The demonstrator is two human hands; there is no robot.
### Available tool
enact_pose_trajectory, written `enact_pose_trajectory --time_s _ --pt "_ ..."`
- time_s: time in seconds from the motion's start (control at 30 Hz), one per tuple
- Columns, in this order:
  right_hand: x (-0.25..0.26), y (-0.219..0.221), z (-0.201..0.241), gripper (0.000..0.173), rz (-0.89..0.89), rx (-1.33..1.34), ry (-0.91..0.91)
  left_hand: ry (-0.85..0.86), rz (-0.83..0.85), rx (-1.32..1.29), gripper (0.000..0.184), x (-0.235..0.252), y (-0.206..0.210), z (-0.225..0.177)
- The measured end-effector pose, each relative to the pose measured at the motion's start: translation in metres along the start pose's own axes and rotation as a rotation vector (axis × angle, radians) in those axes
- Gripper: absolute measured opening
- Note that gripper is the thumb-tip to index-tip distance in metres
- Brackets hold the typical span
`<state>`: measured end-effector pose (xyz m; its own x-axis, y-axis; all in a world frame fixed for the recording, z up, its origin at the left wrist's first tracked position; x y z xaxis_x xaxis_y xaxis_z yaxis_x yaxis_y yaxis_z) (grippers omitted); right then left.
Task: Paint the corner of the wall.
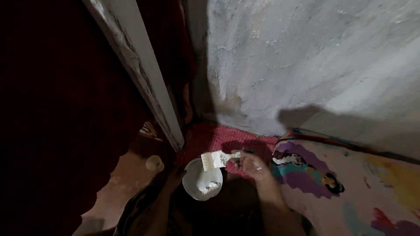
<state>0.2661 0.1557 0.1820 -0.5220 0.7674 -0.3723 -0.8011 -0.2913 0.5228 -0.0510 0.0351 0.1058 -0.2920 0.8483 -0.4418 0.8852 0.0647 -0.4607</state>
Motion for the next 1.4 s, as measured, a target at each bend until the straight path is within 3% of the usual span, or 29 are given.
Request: enact_pose_trajectory --time_s 0.1,0.17,0.27,0.33,0.47,0.53,0.6,0.67,0.77,0.9,1.13,1.27,1.4 --pt "0.000 0.012 0.002 0.044 -0.006 0.233 -0.094 0.181 -0.201 0.098 0.044 -0.025 0.010 -0.035" --pt "0.000 0.026 -0.002 0.046 0.057 0.361 -0.130 0.265 -0.108 0.016 0.043 -0.046 0.039 -0.071" --pt "0.001 0.053 -0.015 0.046 0.115 0.480 -0.160 0.456 0.167 -0.179 0.055 -0.059 0.089 -0.121" --pt "-0.001 0.063 -0.022 0.045 0.089 0.502 -0.180 0.528 0.196 -0.426 0.064 -0.054 0.110 -0.145" --pt "0.005 0.053 -0.029 0.036 0.021 0.536 -0.080 0.361 -0.022 -0.792 0.039 -0.040 0.121 -0.179" --pt "0.003 0.042 -0.023 0.024 -0.002 0.368 -0.013 0.274 -0.090 -0.844 0.037 -0.028 0.121 -0.184" --pt "-0.004 0.020 -0.001 0.031 -0.123 0.097 -0.070 0.258 -0.061 -0.854 0.040 -0.010 0.116 -0.187" --pt "-0.014 -0.014 0.029 0.049 -0.311 -0.097 -0.218 0.171 0.017 -0.808 0.043 0.010 0.111 -0.188" --pt "-0.030 -0.066 0.056 0.045 -0.543 -0.014 -0.402 -0.022 0.171 -0.645 0.045 0.035 0.113 -0.188" --pt "-0.031 -0.097 0.058 0.035 -0.598 0.221 -0.448 -0.085 0.294 -0.457 0.035 0.066 0.134 -0.198" --pt "-0.018 -0.102 0.057 0.036 -0.610 0.211 -0.402 -0.108 0.222 -0.169 0.037 0.132 0.166 -0.213" --pt "-0.018 -0.103 0.058 0.032 -0.623 0.226 -0.390 0.040 0.151 0.022 0.040 0.148 0.172 -0.233" --pt "-0.016 -0.106 0.057 0.031 -0.612 0.209 -0.403 0.250 0.096 0.061 0.037 0.124 0.172 -0.258"
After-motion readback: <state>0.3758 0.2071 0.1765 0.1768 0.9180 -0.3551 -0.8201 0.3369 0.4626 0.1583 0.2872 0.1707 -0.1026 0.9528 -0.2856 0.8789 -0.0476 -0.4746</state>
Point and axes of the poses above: each hand's wrist, its own x-axis towards the middle knuckle, its own y-axis out of the palm, z = x × y, the point moved 5 cm from there along x, towards the middle knuckle, and after that the axes turned 4 degrees about z, right-handed, at the moved point
